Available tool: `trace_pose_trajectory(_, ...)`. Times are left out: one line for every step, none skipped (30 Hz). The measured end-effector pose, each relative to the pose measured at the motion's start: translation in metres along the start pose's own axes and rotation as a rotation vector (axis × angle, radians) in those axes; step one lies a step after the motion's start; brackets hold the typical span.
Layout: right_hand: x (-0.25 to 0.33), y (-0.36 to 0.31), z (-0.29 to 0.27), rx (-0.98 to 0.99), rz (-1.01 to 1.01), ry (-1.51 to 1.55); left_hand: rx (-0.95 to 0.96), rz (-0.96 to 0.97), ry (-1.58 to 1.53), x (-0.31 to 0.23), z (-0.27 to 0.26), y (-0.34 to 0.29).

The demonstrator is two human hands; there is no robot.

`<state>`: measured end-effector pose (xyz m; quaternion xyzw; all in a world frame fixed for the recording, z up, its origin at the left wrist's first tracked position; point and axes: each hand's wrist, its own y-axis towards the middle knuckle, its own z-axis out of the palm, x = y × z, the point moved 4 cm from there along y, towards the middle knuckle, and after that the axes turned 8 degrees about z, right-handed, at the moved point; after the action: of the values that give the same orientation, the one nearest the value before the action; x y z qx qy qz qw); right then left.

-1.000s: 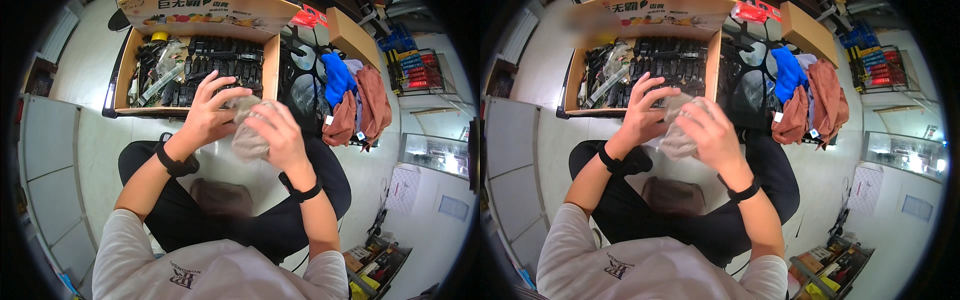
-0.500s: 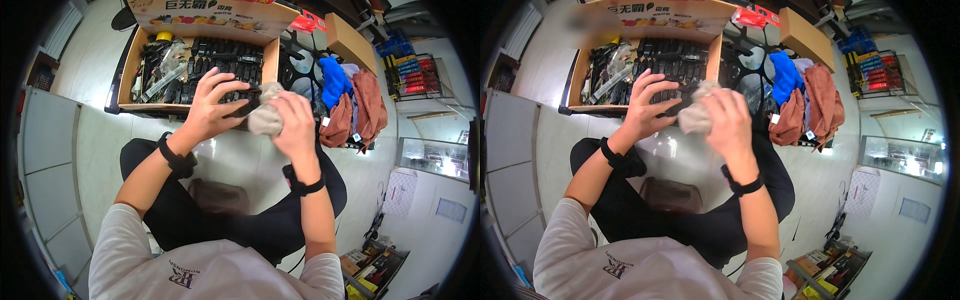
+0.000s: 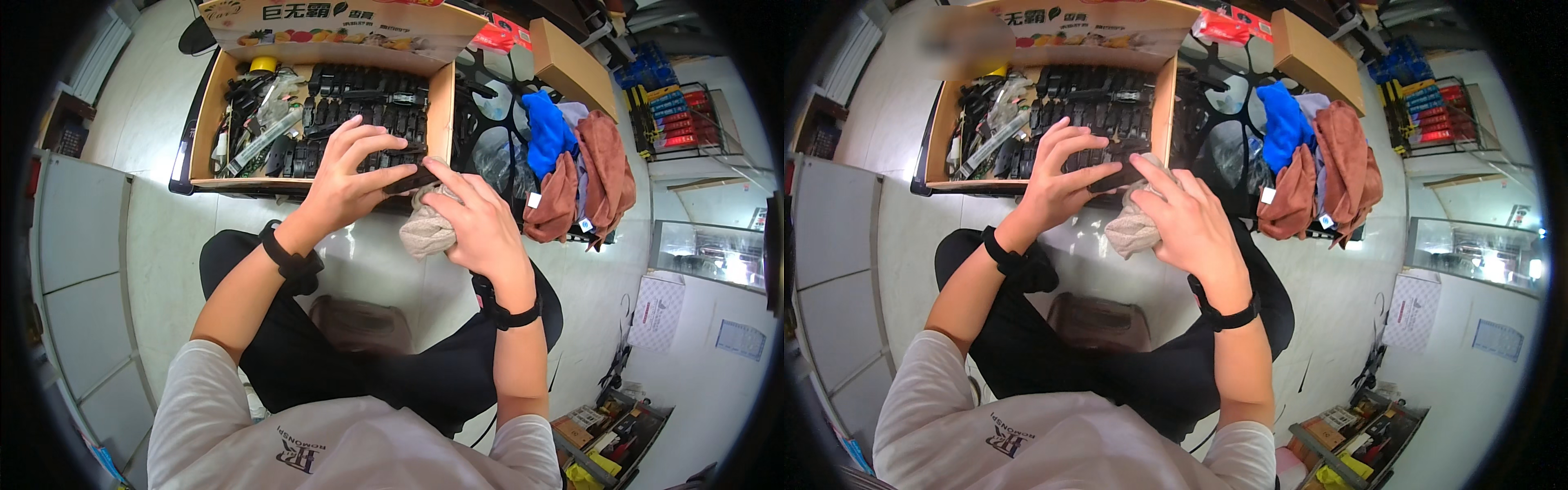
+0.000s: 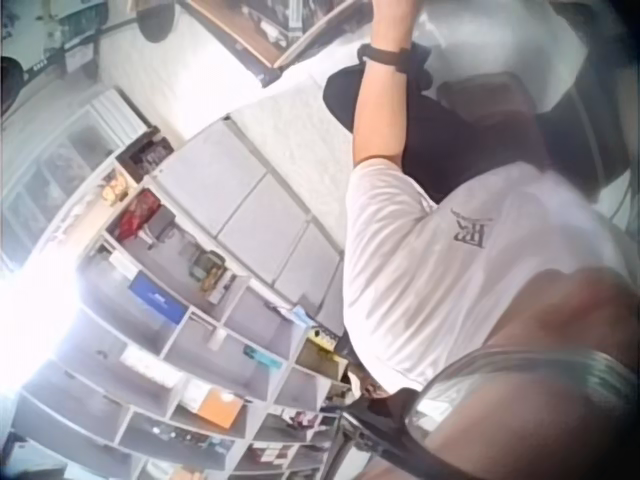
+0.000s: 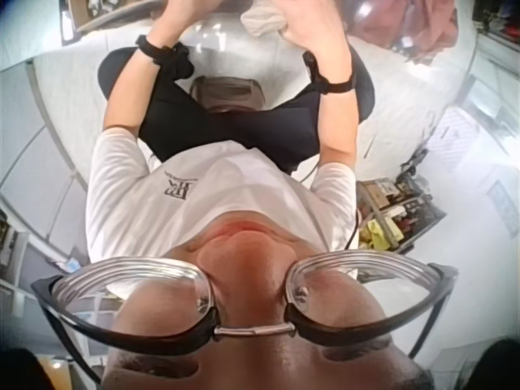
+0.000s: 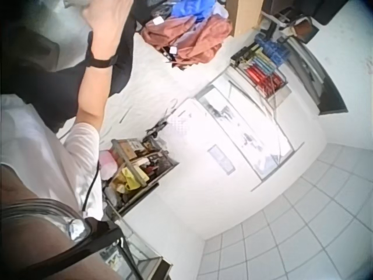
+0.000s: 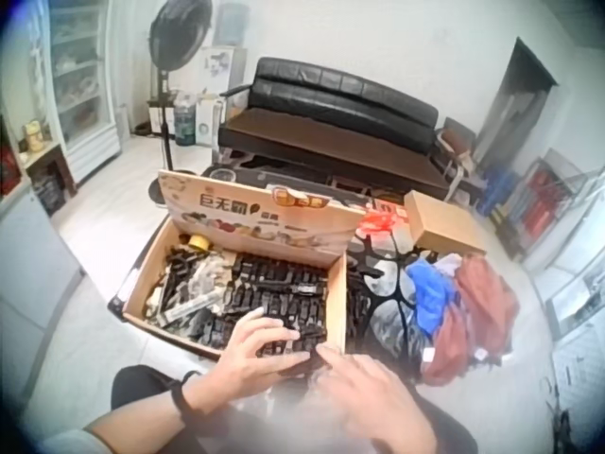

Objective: The person sits on the floor and wipes small black electronic components with a cloth, picking them from a cardboard box and returning them after cleaning. The person handles the components one at a time, turning them over to wipe different sides.

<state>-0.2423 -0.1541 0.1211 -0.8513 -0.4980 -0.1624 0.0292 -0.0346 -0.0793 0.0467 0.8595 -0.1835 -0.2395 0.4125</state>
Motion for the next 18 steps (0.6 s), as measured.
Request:
trace_pose_trajectory(-0.001,0.0,-0.001,0.014,0.005,-0.029,0.0,0.001,-0.002,0.0,0.001,0.0)
trace_pose_trajectory(-0.003,0.001,-0.002,0.027,0.009,-0.057,-0.008,0.005,-0.016,0.0,0.003,0.0)
trace_pose_trajectory(-0.005,0.0,-0.001,0.041,0.016,-0.084,-0.014,0.009,-0.032,0.0,0.004,0.002)
trace_pose_trajectory(-0.006,0.0,-0.001,0.024,0.009,-0.084,-0.02,0.013,-0.047,-0.001,0.004,0.004)
trace_pose_trajectory(-0.007,0.0,0.0,0.007,0.003,-0.084,-0.015,-0.035,-0.071,-0.001,0.004,0.004)
trace_pose_trajectory(-0.008,-0.001,0.002,-0.011,-0.002,-0.084,-0.008,-0.082,-0.095,-0.005,-0.001,0.01)
trace_pose_trajectory(-0.009,-0.001,0.003,-0.039,-0.013,-0.111,-0.002,-0.13,-0.119,-0.005,-0.002,0.013)
trace_pose_trajectory(-0.009,-0.002,0.004,-0.068,-0.024,-0.138,0.007,-0.151,-0.122,-0.003,0.001,0.012)
trace_pose_trajectory(-0.008,-0.003,0.005,-0.094,-0.037,-0.163,0.017,-0.176,-0.122,0.001,0.005,0.008)
trace_pose_trajectory(-0.006,-0.002,0.007,-0.103,-0.048,-0.163,0.027,-0.201,-0.123,0.005,0.009,0.003)
trace_pose_trajectory(-0.005,0.0,0.008,-0.113,-0.059,-0.163,0.021,-0.223,-0.128,0.009,0.013,-0.001)
trace_pose_trajectory(-0.006,0.002,0.009,-0.123,-0.069,-0.166,-0.001,-0.227,-0.142,0.011,0.013,0.0)
trace_pose_trajectory(-0.01,0.003,0.009,-0.146,-0.056,-0.151,-0.023,-0.231,-0.155,0.012,0.012,0.001)
trace_pose_trajectory(-0.015,0.003,0.009,-0.168,-0.044,-0.137,-0.044,-0.235,-0.168,0.013,0.012,0.002)
trace_pose_trajectory(-0.018,0.004,0.008,-0.19,-0.032,-0.122,-0.068,-0.225,-0.089,0.014,0.01,0.002)
trace_pose_trajectory(-0.023,0.005,0.002,-0.248,0.035,-0.094,-0.063,-0.211,-0.059,0.016,0.009,0.002)
trace_pose_trajectory(-0.028,0.006,-0.005,-0.309,0.078,-0.087,-0.059,-0.196,-0.028,0.018,0.008,0.002)
trace_pose_trajectory(-0.032,0.007,-0.013,-0.368,0.118,-0.082,-0.059,-0.184,0.005,0.019,0.007,0.002)
